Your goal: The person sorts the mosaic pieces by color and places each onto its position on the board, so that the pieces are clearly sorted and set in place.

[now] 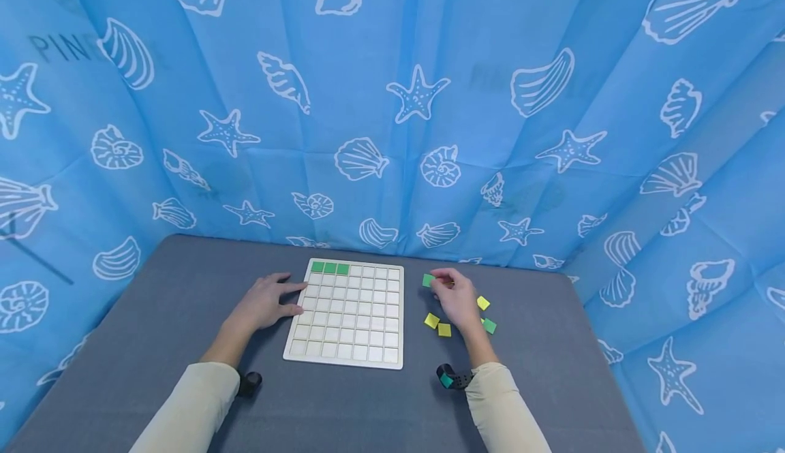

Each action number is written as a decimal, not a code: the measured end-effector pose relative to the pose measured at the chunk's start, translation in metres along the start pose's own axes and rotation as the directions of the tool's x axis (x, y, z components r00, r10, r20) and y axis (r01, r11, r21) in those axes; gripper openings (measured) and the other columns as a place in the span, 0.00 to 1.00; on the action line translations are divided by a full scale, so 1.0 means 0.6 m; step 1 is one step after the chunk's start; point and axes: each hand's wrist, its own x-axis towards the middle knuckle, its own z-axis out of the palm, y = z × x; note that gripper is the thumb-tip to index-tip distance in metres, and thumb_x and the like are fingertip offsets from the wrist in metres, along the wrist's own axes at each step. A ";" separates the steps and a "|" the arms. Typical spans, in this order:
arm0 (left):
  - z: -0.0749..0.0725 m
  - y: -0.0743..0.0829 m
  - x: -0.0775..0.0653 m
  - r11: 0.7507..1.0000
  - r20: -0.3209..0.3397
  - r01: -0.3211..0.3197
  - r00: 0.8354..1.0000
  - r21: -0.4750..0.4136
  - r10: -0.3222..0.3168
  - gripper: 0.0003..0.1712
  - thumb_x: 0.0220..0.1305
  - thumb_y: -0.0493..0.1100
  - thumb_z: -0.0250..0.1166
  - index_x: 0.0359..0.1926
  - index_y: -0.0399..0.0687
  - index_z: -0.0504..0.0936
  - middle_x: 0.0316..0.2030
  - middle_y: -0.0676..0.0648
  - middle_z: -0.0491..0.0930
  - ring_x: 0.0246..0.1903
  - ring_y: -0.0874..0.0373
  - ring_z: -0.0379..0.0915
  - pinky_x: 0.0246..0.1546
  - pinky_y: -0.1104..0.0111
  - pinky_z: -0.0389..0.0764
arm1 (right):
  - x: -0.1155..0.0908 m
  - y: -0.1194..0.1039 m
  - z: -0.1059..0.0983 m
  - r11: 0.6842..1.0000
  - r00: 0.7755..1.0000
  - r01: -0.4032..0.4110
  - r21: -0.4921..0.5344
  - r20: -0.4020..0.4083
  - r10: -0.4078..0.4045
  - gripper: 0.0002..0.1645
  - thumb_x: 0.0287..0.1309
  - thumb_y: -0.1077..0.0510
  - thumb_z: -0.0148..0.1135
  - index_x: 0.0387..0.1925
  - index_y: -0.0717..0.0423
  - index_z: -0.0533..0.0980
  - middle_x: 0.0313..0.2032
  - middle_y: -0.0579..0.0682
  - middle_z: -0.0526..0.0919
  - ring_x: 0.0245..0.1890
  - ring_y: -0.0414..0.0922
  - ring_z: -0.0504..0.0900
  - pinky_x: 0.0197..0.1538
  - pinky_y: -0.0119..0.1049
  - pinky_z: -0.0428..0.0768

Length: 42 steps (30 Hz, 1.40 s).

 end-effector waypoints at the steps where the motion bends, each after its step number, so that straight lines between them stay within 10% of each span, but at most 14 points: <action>1: 0.000 0.000 0.000 1.000 0.000 0.001 1.000 -0.001 -0.001 0.34 0.64 0.55 0.71 0.71 0.63 0.75 0.77 0.37 0.61 0.76 0.29 0.52 0.67 0.27 0.59 | 0.002 -0.002 0.005 1.000 1.000 -0.002 0.004 -0.001 0.002 0.15 0.71 0.60 0.60 0.55 0.60 0.81 0.44 0.58 0.84 0.37 0.41 0.83 0.41 0.29 0.85; 23: -0.001 0.002 -0.001 1.000 -0.005 0.009 1.000 0.004 -0.009 0.35 0.64 0.55 0.72 0.71 0.62 0.74 0.77 0.36 0.61 0.76 0.28 0.52 0.67 0.27 0.59 | 0.038 -0.041 0.087 0.998 0.998 -0.013 0.056 0.063 0.010 0.17 0.66 0.62 0.62 0.55 0.59 0.80 0.44 0.57 0.84 0.39 0.47 0.85 0.48 0.46 0.88; 42: 0.006 -0.002 0.003 1.000 -0.007 0.000 1.000 0.016 0.000 0.35 0.64 0.56 0.71 0.71 0.63 0.75 0.76 0.36 0.61 0.75 0.28 0.52 0.66 0.26 0.60 | 0.052 -0.050 0.138 1.000 0.997 0.023 -0.013 0.079 -0.022 0.12 0.66 0.61 0.62 0.49 0.57 0.82 0.38 0.54 0.84 0.31 0.43 0.84 0.32 0.32 0.81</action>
